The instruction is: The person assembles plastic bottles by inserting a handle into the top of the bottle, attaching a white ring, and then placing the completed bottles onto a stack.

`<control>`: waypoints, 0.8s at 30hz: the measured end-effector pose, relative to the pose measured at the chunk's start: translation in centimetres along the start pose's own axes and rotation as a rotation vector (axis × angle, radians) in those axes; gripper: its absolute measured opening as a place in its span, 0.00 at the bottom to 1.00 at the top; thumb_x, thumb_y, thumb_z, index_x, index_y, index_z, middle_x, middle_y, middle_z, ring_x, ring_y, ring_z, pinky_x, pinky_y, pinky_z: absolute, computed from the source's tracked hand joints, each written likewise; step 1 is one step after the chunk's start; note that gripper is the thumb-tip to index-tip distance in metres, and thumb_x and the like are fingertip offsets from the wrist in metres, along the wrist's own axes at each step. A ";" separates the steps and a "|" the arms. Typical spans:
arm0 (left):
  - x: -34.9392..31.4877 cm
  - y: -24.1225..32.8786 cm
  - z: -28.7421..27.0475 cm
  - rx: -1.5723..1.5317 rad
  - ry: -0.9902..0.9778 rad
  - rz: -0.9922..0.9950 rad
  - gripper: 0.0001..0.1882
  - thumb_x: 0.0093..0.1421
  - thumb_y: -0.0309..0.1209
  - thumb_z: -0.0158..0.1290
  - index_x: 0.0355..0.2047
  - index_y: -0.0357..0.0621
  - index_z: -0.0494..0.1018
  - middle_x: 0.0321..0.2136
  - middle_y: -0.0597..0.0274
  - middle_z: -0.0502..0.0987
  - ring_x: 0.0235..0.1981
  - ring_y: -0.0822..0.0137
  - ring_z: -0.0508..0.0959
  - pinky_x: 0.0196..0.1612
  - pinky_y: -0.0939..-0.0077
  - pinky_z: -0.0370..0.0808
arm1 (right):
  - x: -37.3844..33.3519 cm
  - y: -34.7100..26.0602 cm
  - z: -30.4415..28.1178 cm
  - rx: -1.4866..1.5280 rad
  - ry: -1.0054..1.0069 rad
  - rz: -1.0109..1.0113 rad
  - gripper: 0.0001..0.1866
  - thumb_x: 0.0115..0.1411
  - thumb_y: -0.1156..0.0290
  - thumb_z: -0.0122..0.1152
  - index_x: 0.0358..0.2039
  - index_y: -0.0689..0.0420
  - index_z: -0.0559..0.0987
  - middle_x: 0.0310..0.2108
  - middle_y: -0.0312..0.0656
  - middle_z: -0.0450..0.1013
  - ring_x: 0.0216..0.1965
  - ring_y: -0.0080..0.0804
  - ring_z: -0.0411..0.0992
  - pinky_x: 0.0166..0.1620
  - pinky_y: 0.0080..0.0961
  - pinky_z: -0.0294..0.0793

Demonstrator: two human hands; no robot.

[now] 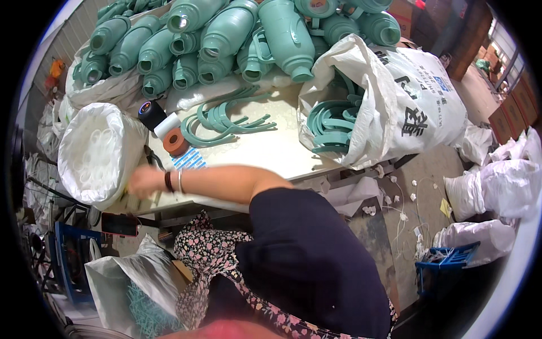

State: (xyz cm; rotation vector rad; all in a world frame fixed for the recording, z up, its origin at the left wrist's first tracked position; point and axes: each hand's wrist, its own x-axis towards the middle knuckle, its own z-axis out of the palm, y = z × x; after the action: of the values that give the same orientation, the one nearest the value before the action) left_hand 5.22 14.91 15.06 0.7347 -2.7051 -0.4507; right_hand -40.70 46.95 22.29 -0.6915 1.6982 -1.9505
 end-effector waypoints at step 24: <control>-39.7 -12.3 12.8 -0.619 0.255 -1.283 0.12 0.57 0.35 0.49 0.25 0.37 0.74 0.23 0.54 0.75 0.29 0.61 0.74 0.36 0.67 0.70 | 3.2 13.1 15.6 -0.772 0.283 -0.268 0.36 0.46 0.54 0.71 0.50 0.64 0.71 0.46 0.52 0.70 0.46 0.43 0.70 0.50 0.34 0.70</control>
State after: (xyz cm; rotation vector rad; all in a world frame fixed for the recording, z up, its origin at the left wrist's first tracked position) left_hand 38.64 28.67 -9.21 2.0102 -1.3782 -1.2358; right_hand -32.96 31.39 11.29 -0.9732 2.6971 -1.5614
